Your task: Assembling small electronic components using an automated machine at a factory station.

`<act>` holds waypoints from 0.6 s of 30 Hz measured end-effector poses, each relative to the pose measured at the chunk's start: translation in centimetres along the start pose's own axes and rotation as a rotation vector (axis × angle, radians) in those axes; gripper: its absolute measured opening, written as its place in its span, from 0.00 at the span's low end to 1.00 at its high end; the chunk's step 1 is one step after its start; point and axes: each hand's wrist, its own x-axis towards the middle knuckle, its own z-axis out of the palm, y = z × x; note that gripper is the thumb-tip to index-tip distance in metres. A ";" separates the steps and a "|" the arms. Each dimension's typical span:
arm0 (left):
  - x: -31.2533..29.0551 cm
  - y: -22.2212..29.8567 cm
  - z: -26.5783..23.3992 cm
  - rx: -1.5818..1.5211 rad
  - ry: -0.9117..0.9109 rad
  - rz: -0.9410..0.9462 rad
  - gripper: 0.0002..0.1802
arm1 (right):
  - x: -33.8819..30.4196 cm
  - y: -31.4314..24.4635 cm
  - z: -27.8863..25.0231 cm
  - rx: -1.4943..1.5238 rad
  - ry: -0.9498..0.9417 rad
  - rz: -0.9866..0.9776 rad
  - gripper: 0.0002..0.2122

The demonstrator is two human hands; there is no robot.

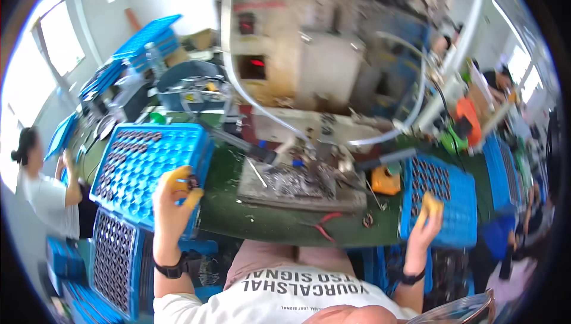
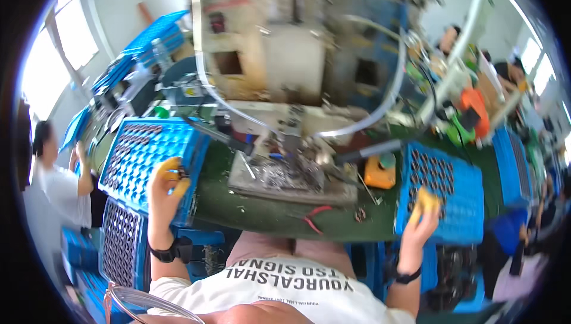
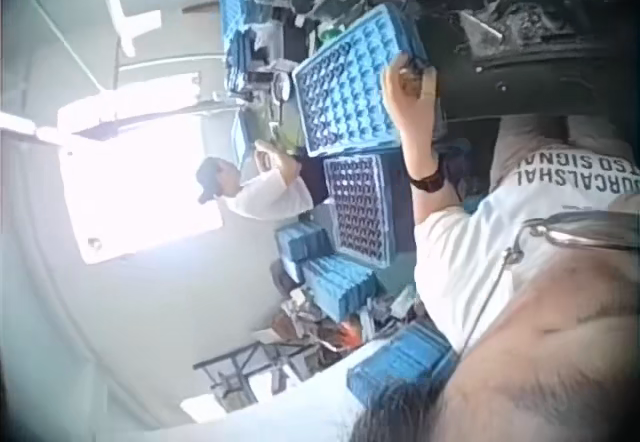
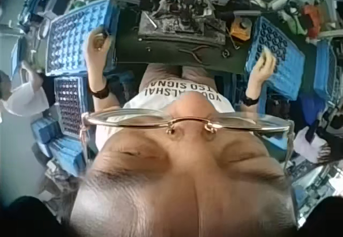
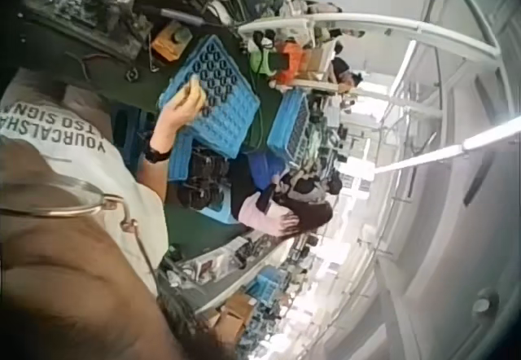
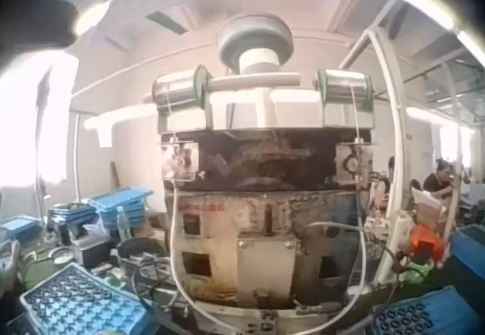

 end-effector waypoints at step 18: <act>-1.2 -0.4 -0.4 -0.068 -0.034 -0.045 0.22 | -6.1 -5.6 5.6 0.261 -0.311 -0.055 0.05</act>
